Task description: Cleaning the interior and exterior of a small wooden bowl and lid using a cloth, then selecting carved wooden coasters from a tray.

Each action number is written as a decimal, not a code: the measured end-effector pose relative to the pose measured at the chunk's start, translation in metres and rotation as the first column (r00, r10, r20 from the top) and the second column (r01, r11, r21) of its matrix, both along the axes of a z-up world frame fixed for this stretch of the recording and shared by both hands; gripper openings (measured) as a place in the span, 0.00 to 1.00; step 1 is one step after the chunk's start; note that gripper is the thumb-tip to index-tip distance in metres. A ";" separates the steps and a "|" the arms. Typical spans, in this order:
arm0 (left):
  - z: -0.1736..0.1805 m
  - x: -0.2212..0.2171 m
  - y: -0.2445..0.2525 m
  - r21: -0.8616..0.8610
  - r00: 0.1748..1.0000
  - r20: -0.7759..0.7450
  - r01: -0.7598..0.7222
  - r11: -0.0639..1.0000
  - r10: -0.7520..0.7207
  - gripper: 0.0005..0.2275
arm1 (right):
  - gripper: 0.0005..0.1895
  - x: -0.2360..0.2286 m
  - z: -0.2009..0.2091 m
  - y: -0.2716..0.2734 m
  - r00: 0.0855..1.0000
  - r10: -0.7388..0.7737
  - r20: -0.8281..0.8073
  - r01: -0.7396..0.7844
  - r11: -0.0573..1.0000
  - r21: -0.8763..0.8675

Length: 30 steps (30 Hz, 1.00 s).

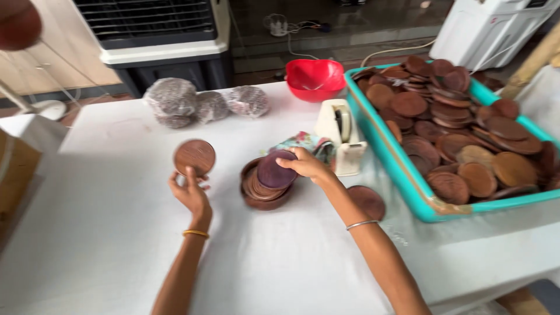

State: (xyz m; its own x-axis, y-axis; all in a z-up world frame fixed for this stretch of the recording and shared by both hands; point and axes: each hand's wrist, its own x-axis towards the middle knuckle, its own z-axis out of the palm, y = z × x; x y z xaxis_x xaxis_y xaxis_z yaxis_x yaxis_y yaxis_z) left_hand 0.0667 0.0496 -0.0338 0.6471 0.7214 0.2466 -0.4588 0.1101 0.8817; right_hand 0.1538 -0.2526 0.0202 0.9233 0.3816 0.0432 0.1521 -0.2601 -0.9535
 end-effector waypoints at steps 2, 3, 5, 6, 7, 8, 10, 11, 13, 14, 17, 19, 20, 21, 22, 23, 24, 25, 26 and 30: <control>-0.018 0.000 0.011 -0.047 0.999 -0.050 -0.010 0.999 0.008 0.19 | 0.34 -0.006 -0.003 0.017 0.996 0.084 -0.013 -0.084 0.996 -0.018; -0.017 0.000 0.009 -0.056 0.998 -0.069 0.009 0.998 -0.013 0.19 | 0.33 -0.010 0.003 0.020 0.998 0.006 0.068 0.007 0.983 -0.185; -0.016 0.000 0.006 -0.067 0.996 -0.086 0.024 0.997 -0.030 0.18 | 0.33 -0.013 0.007 0.024 0.985 -0.054 0.163 0.107 0.935 -0.339; -0.016 0.000 0.004 -0.048 0.994 -0.096 0.047 0.998 -0.052 0.18 | 0.33 -0.011 0.004 0.024 0.973 -0.019 0.231 0.108 0.919 -0.380; -0.016 -0.002 0.002 -0.030 0.991 -0.109 0.070 0.997 -0.073 0.17 | 0.34 -0.011 0.000 0.024 0.956 0.019 0.292 0.111 0.901 -0.421; -0.012 -0.002 0.001 -0.031 0.991 -0.111 0.066 0.997 -0.069 0.17 | 0.34 -0.017 0.006 0.025 0.957 0.023 0.290 0.106 0.900 -0.422; -0.008 -0.009 -0.004 0.009 0.986 -0.148 0.076 0.997 -0.074 0.17 | 0.32 -0.032 0.014 0.025 0.905 0.031 0.425 0.247 0.775 -0.582; -0.004 -0.009 -0.004 0.004 0.987 -0.147 0.071 0.997 -0.070 0.17 | 0.32 -0.030 0.011 0.026 0.904 0.038 0.426 0.244 0.773 -0.586; 0.002 -0.011 -0.006 0.036 0.982 -0.180 0.061 0.997 -0.054 0.16 | 0.39 -0.026 0.005 0.026 0.924 -0.004 0.382 0.267 0.722 -0.638; 0.001 -0.012 -0.007 0.030 0.982 -0.180 0.057 0.998 -0.050 0.16 | 0.39 -0.032 0.013 0.027 0.924 0.003 0.381 0.263 0.720 -0.642; 0.004 -0.012 -0.008 0.062 0.980 -0.196 0.049 0.997 -0.036 0.16 | 0.39 -0.039 0.028 0.028 0.973 -0.042 0.227 0.192 0.694 -0.694; 0.011 -0.015 -0.011 0.099 0.985 -0.175 0.026 0.995 -0.009 0.15 | 0.40 -0.032 0.020 0.024 0.930 0.009 0.367 0.240 0.741 -0.627; 0.018 -0.020 -0.011 0.099 0.985 -0.174 0.024 0.995 -0.006 0.15 | 0.40 -0.035 0.021 0.026 0.930 0.012 0.368 0.239 0.742 -0.627; 0.026 -0.022 -0.014 0.128 0.993 -0.115 0.041 0.991 -0.027 0.15 | 0.40 -0.036 0.024 0.026 0.827 0.022 0.562 0.303 0.824 -0.479; 0.034 -0.025 -0.016 0.158 0.997 -0.056 0.057 0.986 -0.048 0.15 | 0.40 -0.038 0.028 0.026 0.684 0.004 0.729 0.328 0.892 -0.312; 0.044 -0.025 -0.022 0.154 0.997 -0.051 0.058 0.986 -0.051 0.15 | 0.40 -0.041 0.039 0.028 0.681 0.006 0.732 0.331 0.890 -0.315; 0.053 -0.026 -0.028 0.204 0.989 0.000 0.148 0.968 -0.151 0.16 | 0.38 -0.044 0.050 0.030 0.822 0.007 0.569 0.119 0.976 -0.184; 0.061 -0.028 -0.034 0.258 0.967 0.040 0.233 0.938 -0.251 0.16 | 0.37 -0.048 0.059 0.032 0.923 0.062 0.380 -0.067 0.998 0.001; 0.075 -0.035 -0.044 0.255 0.966 0.041 0.236 0.938 -0.254 0.16 | 0.37 -0.051 0.067 0.027 0.923 0.060 0.380 -0.064 0.998 -0.002; 0.110 -0.049 -0.067 0.433 0.887 -0.131 0.452 0.780 -0.442 0.16 | 0.27 -0.049 0.094 -0.008 0.989 0.144 -0.042 -0.136 0.981 0.141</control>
